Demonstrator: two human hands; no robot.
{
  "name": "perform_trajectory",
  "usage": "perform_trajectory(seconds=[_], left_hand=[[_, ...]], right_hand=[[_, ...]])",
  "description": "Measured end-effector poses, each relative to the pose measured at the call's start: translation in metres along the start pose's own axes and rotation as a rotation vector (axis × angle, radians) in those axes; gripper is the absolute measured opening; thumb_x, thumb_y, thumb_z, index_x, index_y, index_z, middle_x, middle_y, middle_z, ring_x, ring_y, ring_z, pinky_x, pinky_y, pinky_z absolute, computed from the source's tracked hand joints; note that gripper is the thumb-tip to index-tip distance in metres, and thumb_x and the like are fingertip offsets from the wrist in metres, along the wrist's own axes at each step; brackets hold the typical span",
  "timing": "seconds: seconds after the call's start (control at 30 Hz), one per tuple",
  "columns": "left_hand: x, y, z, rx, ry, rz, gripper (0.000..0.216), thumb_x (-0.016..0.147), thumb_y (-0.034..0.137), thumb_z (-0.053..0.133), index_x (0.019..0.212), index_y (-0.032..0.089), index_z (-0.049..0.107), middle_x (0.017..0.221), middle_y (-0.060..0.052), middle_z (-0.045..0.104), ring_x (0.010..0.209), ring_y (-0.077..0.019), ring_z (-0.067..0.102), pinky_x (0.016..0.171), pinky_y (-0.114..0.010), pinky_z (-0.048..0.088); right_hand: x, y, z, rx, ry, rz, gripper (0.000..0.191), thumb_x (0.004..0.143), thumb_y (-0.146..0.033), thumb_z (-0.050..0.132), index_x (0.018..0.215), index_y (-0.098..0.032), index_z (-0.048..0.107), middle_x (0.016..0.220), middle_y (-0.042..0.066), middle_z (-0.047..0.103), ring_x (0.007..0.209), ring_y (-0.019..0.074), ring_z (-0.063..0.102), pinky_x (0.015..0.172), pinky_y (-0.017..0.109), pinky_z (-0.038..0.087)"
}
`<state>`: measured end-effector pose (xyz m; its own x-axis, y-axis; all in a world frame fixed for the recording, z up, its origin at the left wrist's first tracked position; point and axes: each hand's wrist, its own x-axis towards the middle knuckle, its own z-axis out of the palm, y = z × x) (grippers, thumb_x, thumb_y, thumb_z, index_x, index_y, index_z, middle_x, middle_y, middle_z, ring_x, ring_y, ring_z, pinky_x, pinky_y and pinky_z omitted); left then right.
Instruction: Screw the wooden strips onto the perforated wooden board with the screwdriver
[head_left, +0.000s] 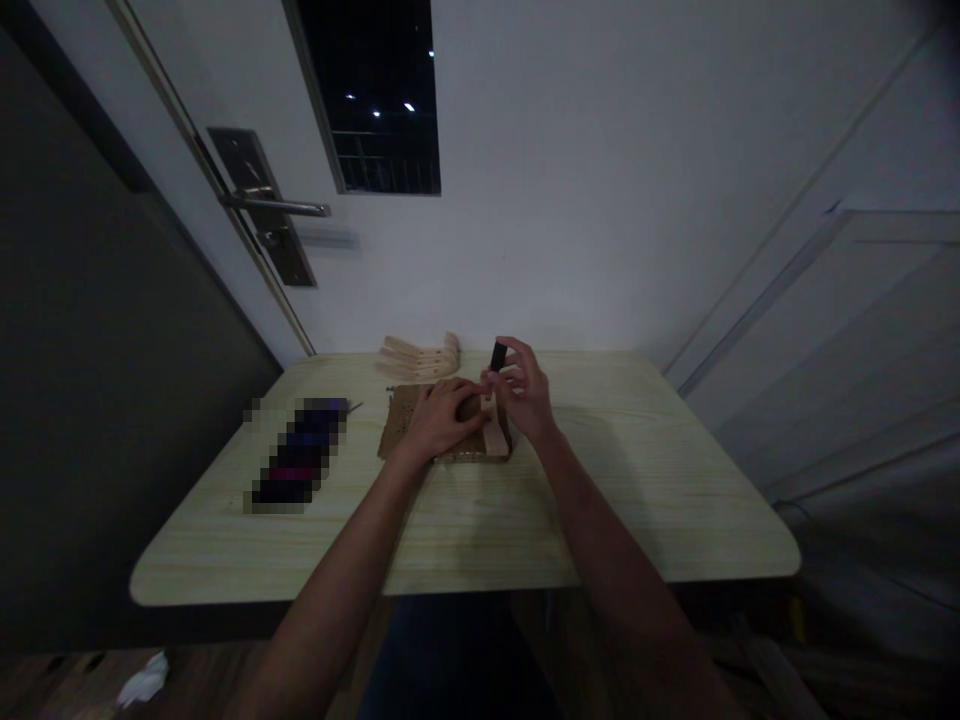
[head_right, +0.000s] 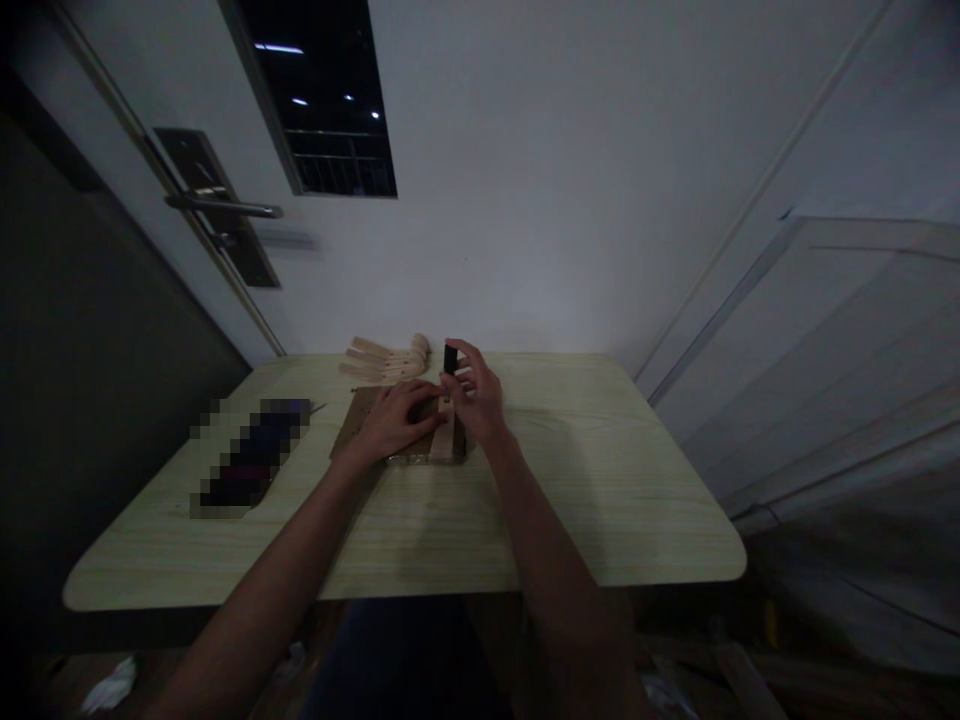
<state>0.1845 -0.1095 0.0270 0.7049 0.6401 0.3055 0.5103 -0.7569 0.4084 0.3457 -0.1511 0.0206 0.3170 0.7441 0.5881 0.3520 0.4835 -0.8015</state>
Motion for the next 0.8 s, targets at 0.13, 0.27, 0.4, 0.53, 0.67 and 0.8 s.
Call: perform_trajectory(seconds=[0.13, 0.27, 0.4, 0.53, 0.67, 0.8], left_hand=[[0.0004, -0.0008, 0.0008, 0.009, 0.011, -0.008, 0.042, 0.086, 0.046, 0.058, 0.124, 0.028, 0.061, 0.127, -0.005, 0.061, 0.120, -0.0297, 0.053, 0.101, -0.049, 0.037], [0.0002, 0.0019, -0.0011, -0.003, 0.005, -0.002, 0.041, 0.087, 0.046, 0.057, 0.122, 0.027, 0.062, 0.127, -0.005, 0.062, 0.121, -0.0295, 0.052, 0.102, -0.049, 0.036], [0.0003, 0.0041, -0.0029, -0.015, 0.001, -0.003, 0.039, 0.086, 0.045, 0.058, 0.120, 0.027, 0.063, 0.126, -0.004, 0.062, 0.120, -0.0290, 0.053, 0.102, -0.049, 0.036], [0.0002, 0.0035, -0.0023, -0.012, 0.000, -0.003, 0.039, 0.086, 0.043, 0.058, 0.121, 0.027, 0.062, 0.126, -0.005, 0.062, 0.121, -0.0290, 0.052, 0.102, -0.048, 0.036], [-0.0003, 0.0021, -0.0012, 0.007, -0.001, -0.020, 0.040, 0.086, 0.044, 0.058, 0.122, 0.028, 0.062, 0.128, -0.004, 0.061, 0.121, -0.0292, 0.052, 0.103, -0.048, 0.035], [-0.0003, 0.0010, -0.0006, 0.023, -0.004, -0.021, 0.041, 0.086, 0.044, 0.058, 0.123, 0.027, 0.061, 0.128, -0.005, 0.061, 0.120, -0.0287, 0.053, 0.102, -0.048, 0.036]], right_hand=[[-0.0009, 0.0004, 0.0036, -0.064, 0.043, -0.034, 0.047, 0.080, -0.038, 0.069, 0.124, -0.031, 0.053, 0.089, 0.000, 0.059, 0.062, 0.0097, 0.057, 0.050, 0.022, 0.051], [-0.0035, -0.0058, -0.0010, -0.059, -0.043, -0.070, 0.045, 0.088, -0.041, 0.058, 0.131, -0.031, 0.049, 0.101, 0.004, 0.062, 0.070, 0.0121, 0.063, 0.060, 0.027, 0.057], [-0.0036, -0.0075, -0.0051, -0.008, -0.065, -0.071, 0.044, 0.091, -0.040, 0.054, 0.134, -0.031, 0.047, 0.106, 0.005, 0.065, 0.081, 0.0144, 0.069, 0.073, 0.031, 0.060], [-0.0021, -0.0027, -0.0021, 0.013, -0.039, -0.024, 0.045, 0.088, -0.041, 0.058, 0.132, -0.031, 0.049, 0.101, 0.003, 0.065, 0.079, 0.0137, 0.068, 0.068, 0.027, 0.059], [-0.0017, 0.0020, 0.0037, -0.044, 0.059, -0.012, 0.046, 0.084, -0.040, 0.064, 0.127, -0.031, 0.053, 0.094, 0.002, 0.061, 0.072, 0.0119, 0.062, 0.054, 0.022, 0.055], [-0.0037, -0.0014, 0.0039, -0.055, 0.018, -0.047, 0.046, 0.085, -0.041, 0.062, 0.129, -0.031, 0.051, 0.104, 0.005, 0.061, 0.076, 0.0130, 0.062, 0.058, 0.025, 0.057]])
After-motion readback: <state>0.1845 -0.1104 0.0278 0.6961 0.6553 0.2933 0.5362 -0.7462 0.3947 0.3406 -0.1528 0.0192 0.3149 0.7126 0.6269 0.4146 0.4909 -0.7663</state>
